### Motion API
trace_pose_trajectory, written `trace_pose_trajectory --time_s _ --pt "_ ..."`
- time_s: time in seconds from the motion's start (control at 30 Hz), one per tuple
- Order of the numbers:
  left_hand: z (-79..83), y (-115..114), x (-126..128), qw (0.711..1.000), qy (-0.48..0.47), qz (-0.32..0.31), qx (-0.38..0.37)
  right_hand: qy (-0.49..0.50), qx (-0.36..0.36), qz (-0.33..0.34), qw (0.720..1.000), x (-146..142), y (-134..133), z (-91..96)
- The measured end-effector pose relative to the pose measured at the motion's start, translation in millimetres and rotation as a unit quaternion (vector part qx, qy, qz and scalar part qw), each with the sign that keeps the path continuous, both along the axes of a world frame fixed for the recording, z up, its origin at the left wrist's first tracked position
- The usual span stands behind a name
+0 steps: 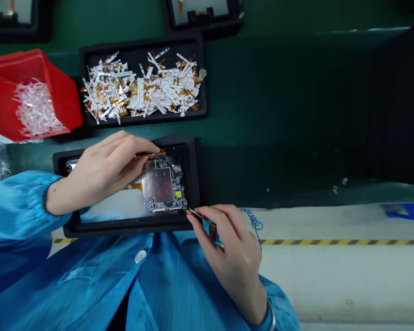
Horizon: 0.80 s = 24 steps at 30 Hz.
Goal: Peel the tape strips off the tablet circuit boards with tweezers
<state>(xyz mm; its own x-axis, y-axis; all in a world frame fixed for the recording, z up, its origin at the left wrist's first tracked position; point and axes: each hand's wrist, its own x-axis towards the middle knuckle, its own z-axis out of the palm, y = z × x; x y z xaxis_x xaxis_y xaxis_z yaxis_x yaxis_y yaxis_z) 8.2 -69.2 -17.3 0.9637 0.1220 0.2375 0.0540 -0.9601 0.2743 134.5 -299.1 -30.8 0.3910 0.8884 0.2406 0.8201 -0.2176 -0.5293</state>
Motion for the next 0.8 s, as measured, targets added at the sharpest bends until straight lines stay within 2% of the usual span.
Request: trace_pose_trajectory --time_s 0.1,0.2,0.27,0.4,0.5,0.57,0.7,0.8 --pt "0.8 2 12 0.999 -0.006 0.036 -0.022 0.012 0.002 0.02 1.0 1 -2 -1.1" --pt "1.1 4 17 0.999 0.002 0.032 -0.012 0.008 -0.007 0.026 1.0 4 -6 -1.4" --pt "0.9 5 16 1.0 0.001 0.013 0.009 0.001 -0.013 0.036 0.999 6 -8 -0.8" --pt "-0.3 5 2 0.999 0.008 -0.045 0.025 -0.015 -0.026 0.096 0.995 9 -13 4.3" --pt "-0.6 4 -9 0.986 0.0 -0.108 0.125 -0.072 -0.05 0.122 0.989 9 -15 11.2" --pt "-0.2 5 -11 0.981 -0.001 -0.127 0.148 -0.099 -0.057 0.119 0.986 6 -15 14.4" --pt "0.8 10 -1 0.999 0.009 -0.045 0.029 -0.094 -0.02 0.068 0.993 -5 -10 11.5" --pt "1.4 10 8 0.999 0.015 -0.01 0.035 -0.059 0.034 0.007 0.998 -14 -5 2.6"
